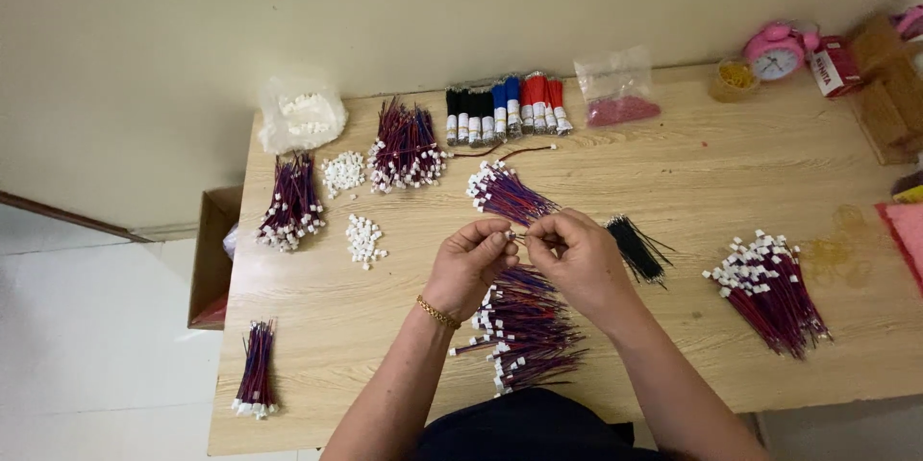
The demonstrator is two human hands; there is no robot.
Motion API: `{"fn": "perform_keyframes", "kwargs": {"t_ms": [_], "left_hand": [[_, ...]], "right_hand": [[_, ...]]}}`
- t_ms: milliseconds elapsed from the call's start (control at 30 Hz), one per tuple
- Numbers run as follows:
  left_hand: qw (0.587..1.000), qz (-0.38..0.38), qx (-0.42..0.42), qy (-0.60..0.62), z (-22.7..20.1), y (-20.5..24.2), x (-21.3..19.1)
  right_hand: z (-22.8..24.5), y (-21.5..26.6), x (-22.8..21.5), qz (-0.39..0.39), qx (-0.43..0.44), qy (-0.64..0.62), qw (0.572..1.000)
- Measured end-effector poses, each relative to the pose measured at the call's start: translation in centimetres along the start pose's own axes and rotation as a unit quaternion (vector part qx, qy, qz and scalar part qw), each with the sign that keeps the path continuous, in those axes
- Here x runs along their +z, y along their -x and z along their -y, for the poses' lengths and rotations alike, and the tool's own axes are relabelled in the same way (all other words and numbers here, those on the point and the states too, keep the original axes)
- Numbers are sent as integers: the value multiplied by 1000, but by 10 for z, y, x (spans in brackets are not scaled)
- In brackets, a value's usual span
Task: Bundling purple wires together using black wire ties by twisting them manually
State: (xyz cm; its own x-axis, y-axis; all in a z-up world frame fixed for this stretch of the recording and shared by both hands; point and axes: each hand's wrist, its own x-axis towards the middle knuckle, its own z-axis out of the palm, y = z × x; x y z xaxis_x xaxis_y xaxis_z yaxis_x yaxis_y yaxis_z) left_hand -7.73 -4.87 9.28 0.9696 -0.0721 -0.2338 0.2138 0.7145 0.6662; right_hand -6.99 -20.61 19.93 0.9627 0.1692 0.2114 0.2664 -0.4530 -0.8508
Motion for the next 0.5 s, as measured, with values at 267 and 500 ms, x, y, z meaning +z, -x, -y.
{"fn": "perform_keyframes", "kwargs": {"t_ms": [267, 500], "left_hand": [[1000, 11, -1, 18, -9, 3, 8], [1000, 13, -17, 19, -9, 3, 8]], "right_hand": [[8, -2, -3, 6, -1, -12, 1000], [-4, -5, 1, 10, -6, -5, 1000]]}}
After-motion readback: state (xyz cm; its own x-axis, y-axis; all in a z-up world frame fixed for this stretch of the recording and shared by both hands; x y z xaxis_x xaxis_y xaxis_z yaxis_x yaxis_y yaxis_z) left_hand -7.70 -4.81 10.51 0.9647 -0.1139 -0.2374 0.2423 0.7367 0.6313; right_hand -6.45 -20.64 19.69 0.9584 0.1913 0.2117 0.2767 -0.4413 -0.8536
